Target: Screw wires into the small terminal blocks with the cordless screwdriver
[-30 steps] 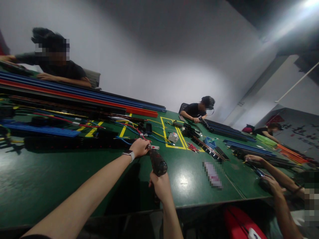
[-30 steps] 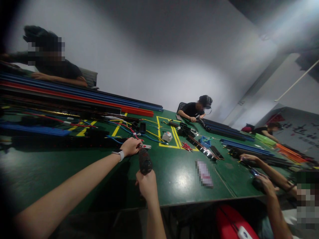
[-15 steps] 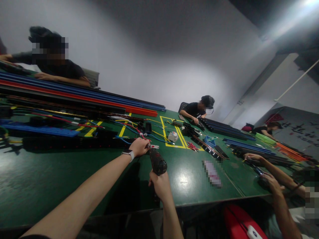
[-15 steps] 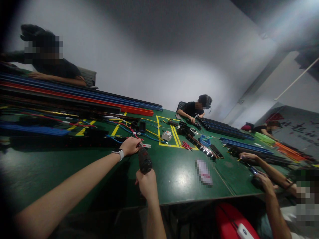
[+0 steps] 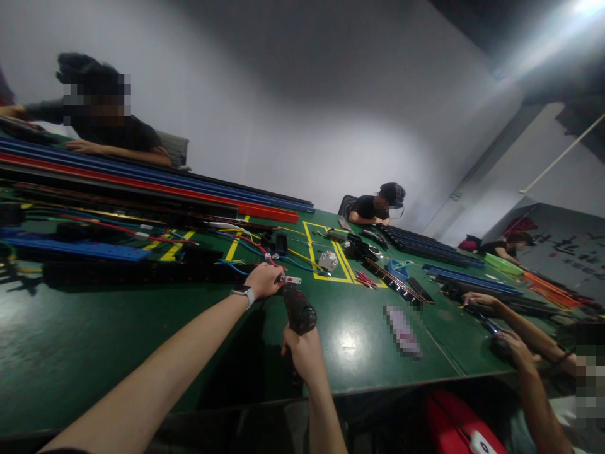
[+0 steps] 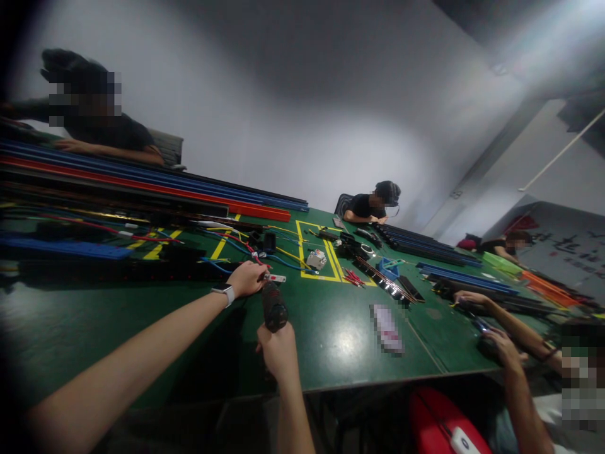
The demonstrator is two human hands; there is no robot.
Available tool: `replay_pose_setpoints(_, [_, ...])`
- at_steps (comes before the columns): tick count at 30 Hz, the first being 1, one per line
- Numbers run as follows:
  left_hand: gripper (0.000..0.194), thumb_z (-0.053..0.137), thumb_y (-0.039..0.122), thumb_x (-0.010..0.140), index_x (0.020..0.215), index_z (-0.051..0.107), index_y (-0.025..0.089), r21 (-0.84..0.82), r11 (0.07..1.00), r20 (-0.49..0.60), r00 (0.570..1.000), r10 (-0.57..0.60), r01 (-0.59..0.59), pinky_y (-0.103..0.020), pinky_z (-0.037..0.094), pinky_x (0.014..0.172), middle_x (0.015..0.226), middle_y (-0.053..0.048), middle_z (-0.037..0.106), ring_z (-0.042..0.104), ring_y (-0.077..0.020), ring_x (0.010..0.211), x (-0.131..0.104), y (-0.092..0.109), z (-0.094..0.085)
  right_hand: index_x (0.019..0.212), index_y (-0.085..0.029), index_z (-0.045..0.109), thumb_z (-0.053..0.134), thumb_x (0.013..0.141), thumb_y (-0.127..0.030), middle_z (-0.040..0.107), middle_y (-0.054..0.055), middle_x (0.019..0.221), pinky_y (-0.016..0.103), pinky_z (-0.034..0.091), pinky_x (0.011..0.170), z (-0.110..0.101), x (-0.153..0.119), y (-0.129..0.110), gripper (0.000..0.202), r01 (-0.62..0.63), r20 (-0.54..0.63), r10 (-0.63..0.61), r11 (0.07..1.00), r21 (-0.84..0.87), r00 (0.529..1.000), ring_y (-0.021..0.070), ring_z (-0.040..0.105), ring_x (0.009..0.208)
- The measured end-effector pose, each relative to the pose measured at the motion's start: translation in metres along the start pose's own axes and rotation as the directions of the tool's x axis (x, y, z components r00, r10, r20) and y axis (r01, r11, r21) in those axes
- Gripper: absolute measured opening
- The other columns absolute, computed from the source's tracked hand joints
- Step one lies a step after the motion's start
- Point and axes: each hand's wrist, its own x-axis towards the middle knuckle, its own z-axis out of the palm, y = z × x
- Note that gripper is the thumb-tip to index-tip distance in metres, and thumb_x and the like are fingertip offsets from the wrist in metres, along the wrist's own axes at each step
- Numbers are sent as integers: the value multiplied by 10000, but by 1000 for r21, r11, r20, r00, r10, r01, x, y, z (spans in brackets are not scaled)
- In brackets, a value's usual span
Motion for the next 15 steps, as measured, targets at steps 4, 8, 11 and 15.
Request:
replay_pose_setpoints(4, [235, 564, 383, 830, 954, 646, 201, -6, 1000, 4, 1000, -4, 4, -395, 435, 864, 886, -100, 714, 664, -261, 890, 0, 0, 1, 606, -182, 577, 468, 762, -213, 610, 18, 586, 234, 370, 544, 0, -1, -1, 193, -17, -14, 17, 1000, -6, 1000, 152, 563, 576])
replay_pose_setpoints(8, [227, 570, 391, 831, 943, 643, 207, -3, 1000, 0, 1000, 2, -2, -394, 433, 862, 880, -94, 713, 662, -260, 883, 0, 0, 0, 620, -181, 584, 460, 780, -224, 607, 17, 576, 239, 374, 546, 0, -1, 1, 206, -17, -10, 17, 1000, -5, 1000, 155, 566, 571])
replay_pose_setpoints(11, [210, 567, 380, 839, 926, 642, 204, 3, 1000, -9, 1000, -5, 6, -389, 432, 847, 877, -95, 711, 660, -254, 857, 0, 1, 0, 641, -179, 593, 462, 786, -226, 606, 17, 575, 243, 376, 545, 0, 0, 3, 201, -14, -10, 14, 1000, 3, 1000, 158, 572, 573])
replay_pose_setpoints(15, [207, 573, 378, 839, 915, 645, 199, 4, 1000, -7, 1000, -7, 7, -381, 429, 831, 873, -90, 706, 653, -248, 850, 0, 2, -2, 621, -185, 559, 461, 790, -218, 588, 7, 575, 241, 365, 527, 1, 0, 5, 198, 0, -22, 0, 1000, 23, 1000, 149, 558, 552])
